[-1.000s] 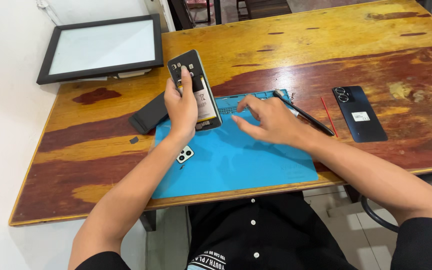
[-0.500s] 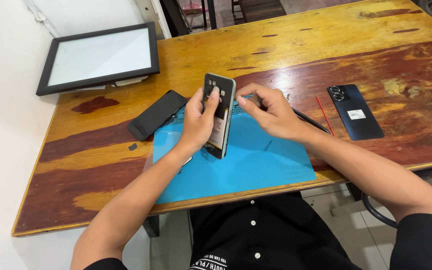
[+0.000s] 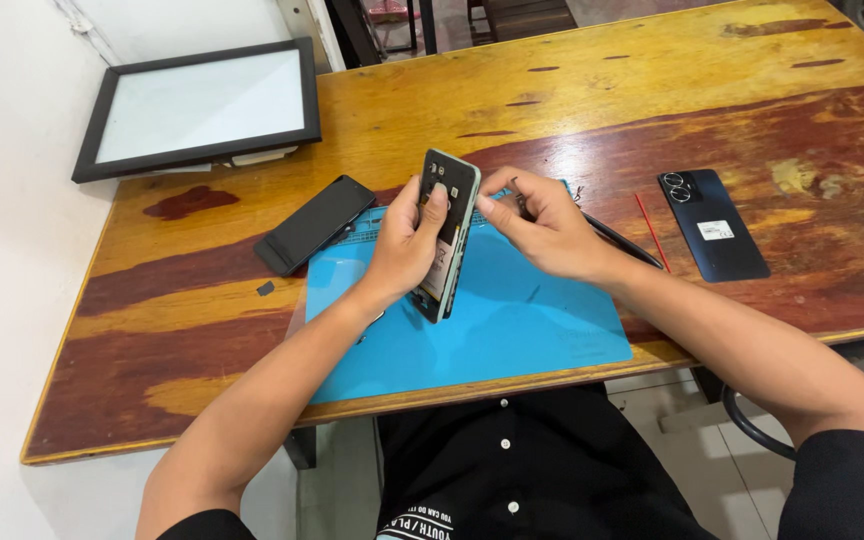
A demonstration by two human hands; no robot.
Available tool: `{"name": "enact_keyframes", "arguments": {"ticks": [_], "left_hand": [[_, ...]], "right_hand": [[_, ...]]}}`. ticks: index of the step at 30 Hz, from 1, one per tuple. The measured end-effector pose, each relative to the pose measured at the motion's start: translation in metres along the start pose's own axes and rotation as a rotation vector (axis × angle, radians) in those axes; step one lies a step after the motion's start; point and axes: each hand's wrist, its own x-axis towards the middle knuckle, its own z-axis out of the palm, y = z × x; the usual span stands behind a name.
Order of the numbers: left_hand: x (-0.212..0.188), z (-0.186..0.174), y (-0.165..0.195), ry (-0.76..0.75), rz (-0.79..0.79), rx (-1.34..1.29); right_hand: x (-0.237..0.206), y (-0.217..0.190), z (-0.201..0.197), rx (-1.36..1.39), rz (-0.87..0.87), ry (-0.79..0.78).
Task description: The person uses a precision screwdriver to remove multiple screws from the back of a disassembled smartphone. They then use a metal prying tool to separate the back cover from the phone body and place the cover on the work mat.
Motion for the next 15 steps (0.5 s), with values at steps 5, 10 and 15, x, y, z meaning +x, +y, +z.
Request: {"name": "enact_keyframes", "arguments": {"ticks": [5, 10, 15], "left_hand": [[0.000, -0.003, 0.002, -0.031, 0.032, 0.011], [0.002, -0.007, 0.007, -0.069, 0.073, 0.010], [0.003, -0.011, 0.012, -0.092, 0.096, 0.113]], "right_hand": [[0.001, 0.003, -0.006, 0.069, 0.054, -0.033], [0.002, 0.013, -0.010, 0.219, 0.058, -0.055], [0.002, 0.020, -0.019, 0.147, 0.036, -0.020]]}}
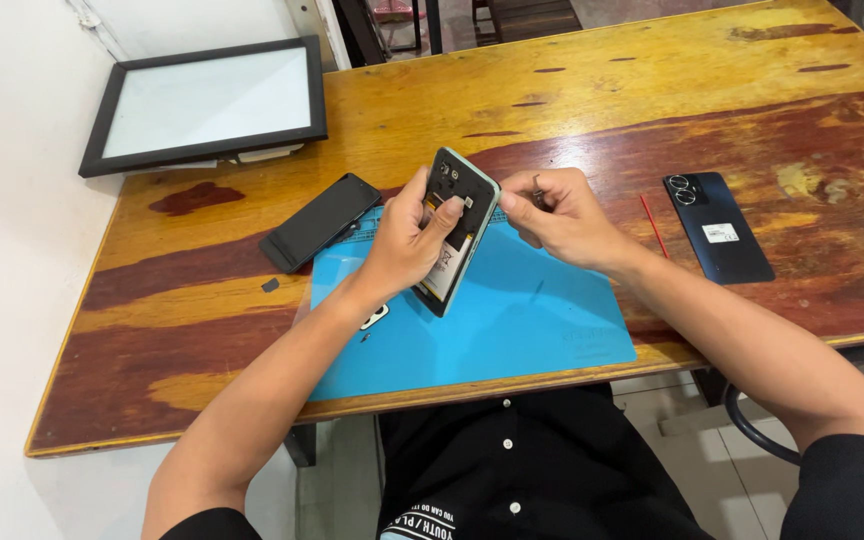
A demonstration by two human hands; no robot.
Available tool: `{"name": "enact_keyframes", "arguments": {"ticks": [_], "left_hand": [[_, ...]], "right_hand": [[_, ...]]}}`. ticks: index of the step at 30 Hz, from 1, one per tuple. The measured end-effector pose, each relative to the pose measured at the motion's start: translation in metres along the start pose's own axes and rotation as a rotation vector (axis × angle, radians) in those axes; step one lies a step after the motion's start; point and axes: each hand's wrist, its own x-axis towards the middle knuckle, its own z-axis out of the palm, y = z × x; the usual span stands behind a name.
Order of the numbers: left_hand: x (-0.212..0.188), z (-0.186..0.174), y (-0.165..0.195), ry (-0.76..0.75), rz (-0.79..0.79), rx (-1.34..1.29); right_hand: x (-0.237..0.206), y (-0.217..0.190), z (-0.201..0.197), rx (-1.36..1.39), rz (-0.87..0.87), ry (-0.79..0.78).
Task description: The person uses a precision screwdriver to remove multiple screws from the back of a disassembled smartphone. They then use a metal prying tool to separate the back cover from the phone body and place the cover on the work mat.
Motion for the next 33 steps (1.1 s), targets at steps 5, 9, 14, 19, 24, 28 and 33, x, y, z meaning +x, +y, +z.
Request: {"name": "enact_keyframes", "arguments": {"ticks": [5, 9, 14, 19, 24, 28, 33], "left_hand": [[0.001, -0.004, 0.002, 0.014, 0.046, 0.141], [0.002, -0.004, 0.003, 0.037, 0.108, 0.309], [0.003, -0.002, 0.008, 0.023, 0.073, 0.413], [0.004, 0.000, 0.015, 0.047, 0.086, 0.437], [0.003, 0.000, 0.018, 0.069, 0.090, 0.470], [0.005, 0.001, 0.017, 0.075, 0.066, 0.504], [0.004, 0.001, 0.017, 0.088, 0.044, 0.506]], "right_hand": [[0.001, 0.003, -0.005, 0.076, 0.024, 0.017], [0.007, 0.003, -0.008, 0.054, 0.071, 0.092], [0.012, 0.003, -0.011, 0.034, 0.110, 0.124], [0.015, 0.002, -0.009, 0.000, 0.110, 0.158], [0.018, -0.006, -0.003, -0.172, -0.086, 0.162], [0.014, -0.019, 0.000, -0.285, -0.122, 0.158], [0.012, -0.026, 0.006, -0.455, -0.186, 0.199]]}}
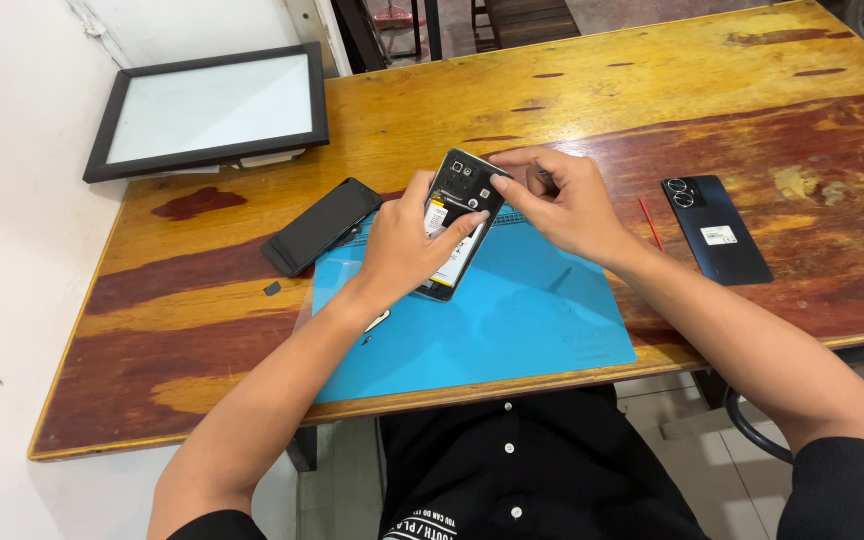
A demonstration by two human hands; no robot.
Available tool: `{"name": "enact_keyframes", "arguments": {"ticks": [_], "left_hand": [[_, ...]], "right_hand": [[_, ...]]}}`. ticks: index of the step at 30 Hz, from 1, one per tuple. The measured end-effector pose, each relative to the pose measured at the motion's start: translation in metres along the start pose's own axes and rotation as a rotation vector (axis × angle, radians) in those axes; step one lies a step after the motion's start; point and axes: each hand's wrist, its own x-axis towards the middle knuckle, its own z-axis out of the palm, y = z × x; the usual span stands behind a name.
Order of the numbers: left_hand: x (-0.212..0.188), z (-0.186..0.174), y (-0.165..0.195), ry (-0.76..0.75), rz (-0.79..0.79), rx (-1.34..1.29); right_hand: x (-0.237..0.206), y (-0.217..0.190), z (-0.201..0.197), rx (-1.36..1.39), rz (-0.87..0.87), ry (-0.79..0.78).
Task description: The person uses a precision screwdriver to remove multiple screws from the back of a disassembled smartphone. They then use a metal prying tool to separate the back cover from the phone body and place the cover on the work mat.
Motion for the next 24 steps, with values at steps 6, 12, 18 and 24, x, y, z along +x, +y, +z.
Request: {"name": "enact_keyframes", "arguments": {"ticks": [6, 12, 18, 24], "left_hand": [[-0.001, 0.000, 0.001, 0.017, 0.002, 0.006], [0.000, 0.001, 0.001, -0.008, -0.049, -0.037], [0.002, 0.001, -0.005, -0.067, -0.162, -0.159], [0.008, -0.006, -0.010, -0.351, -0.454, -0.696]], "right_hand": [[0.000, 0.001, 0.000, -0.023, -0.021, -0.004], [0.000, 0.006, 0.001, 0.040, 0.063, -0.008], [0.000, 0.014, 0.002, 0.122, 0.135, -0.020], [0.001, 0.020, 0.002, 0.134, 0.130, -0.052]]}}
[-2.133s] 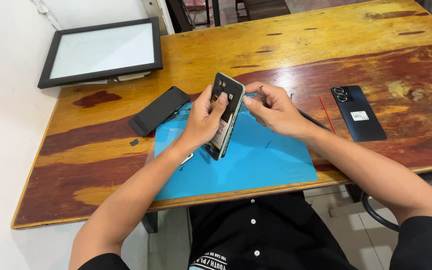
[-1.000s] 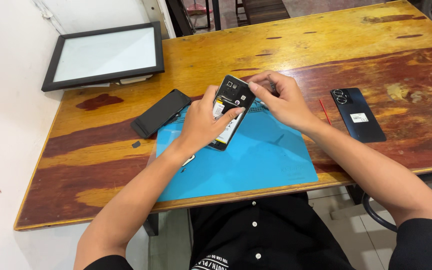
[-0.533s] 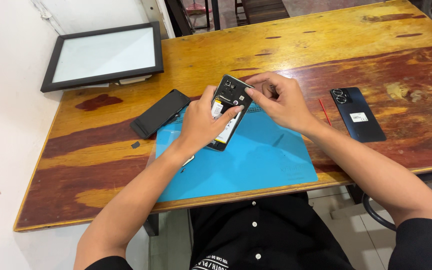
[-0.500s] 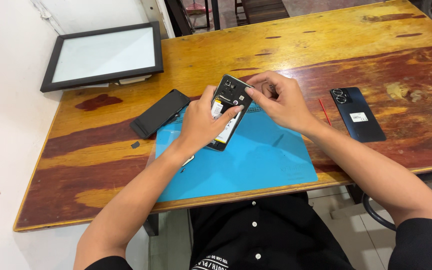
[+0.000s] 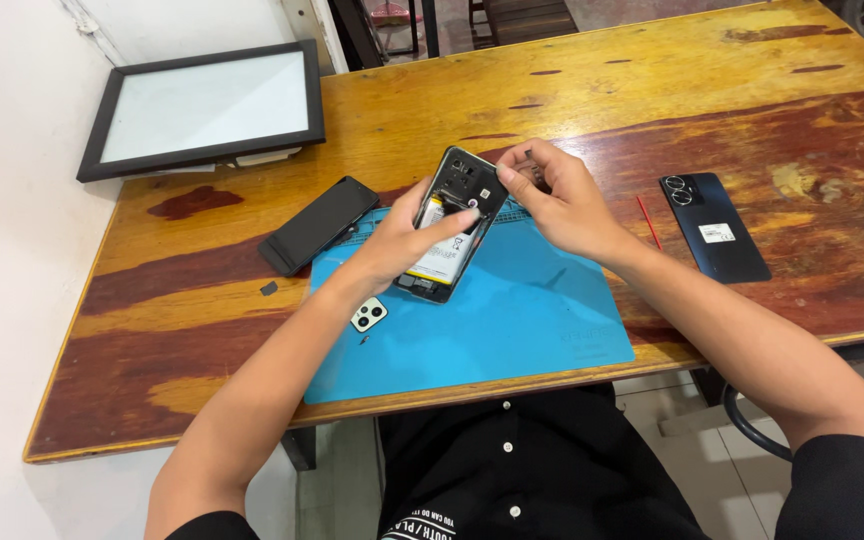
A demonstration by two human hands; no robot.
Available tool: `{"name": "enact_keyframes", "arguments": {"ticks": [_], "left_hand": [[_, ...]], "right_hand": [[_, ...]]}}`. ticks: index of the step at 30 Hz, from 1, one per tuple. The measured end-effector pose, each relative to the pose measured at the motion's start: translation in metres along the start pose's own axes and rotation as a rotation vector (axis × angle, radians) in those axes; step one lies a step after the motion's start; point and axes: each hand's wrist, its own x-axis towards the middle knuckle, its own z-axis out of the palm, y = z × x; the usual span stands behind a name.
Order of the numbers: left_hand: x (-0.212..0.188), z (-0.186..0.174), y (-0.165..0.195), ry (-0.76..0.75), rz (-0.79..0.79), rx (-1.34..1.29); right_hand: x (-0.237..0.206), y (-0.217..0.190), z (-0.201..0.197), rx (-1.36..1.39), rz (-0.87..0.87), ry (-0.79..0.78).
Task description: The person uses a precision screwdriver to remove multiple screws from the back of a disassembled smartphone. They then use a metal prying tool to separate the back cover from the phone body and place the cover on the work mat.
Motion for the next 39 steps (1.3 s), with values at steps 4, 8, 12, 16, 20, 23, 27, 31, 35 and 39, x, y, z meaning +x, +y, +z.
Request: {"name": "enact_keyframes", "arguments": {"ticks": [4, 8, 12, 16, 20, 23, 27, 31, 35, 39], "left_hand": [[0.002, -0.003, -0.001, -0.212, -0.114, -0.331], [0.004, -0.001, -0.007, -0.237, -0.106, -0.368], [0.007, 0.000, -0.010, -0.110, -0.128, -0.386], [0.010, 0.000, -0.011, 0.020, -0.235, -0.341], [0.011, -0.001, -0.012, 0.124, -0.254, -0.395], [0.012, 0.000, -0.012, 0.316, -0.217, -0.405], [0.014, -0.007, -0.006, 0.493, -0.130, -0.447], [0.014, -0.010, -0.004, 0.535, -0.124, -0.452], [0.014, -0.008, -0.007, 0.473, -0.088, -0.564], [0.013, -0.005, -0.011, 0.408, -0.109, -0.808]], "right_hand": [[0.000, 0.002, -0.001, -0.005, 0.000, -0.008], [0.000, 0.001, -0.001, 0.046, 0.051, -0.007], [0.002, 0.001, -0.005, 0.121, 0.091, -0.016], [0.006, 0.004, -0.016, 0.293, 0.282, -0.071], [0.013, 0.006, -0.029, 0.127, 0.355, -0.244], [0.014, 0.006, -0.031, -0.285, 0.272, -0.383], [0.011, 0.003, -0.025, -0.655, 0.145, -0.427], [0.006, -0.009, -0.022, -0.835, 0.208, -0.459], [0.004, -0.025, -0.017, -0.883, 0.113, -0.361], [-0.003, -0.038, -0.004, -0.680, -0.140, -0.315]]}}
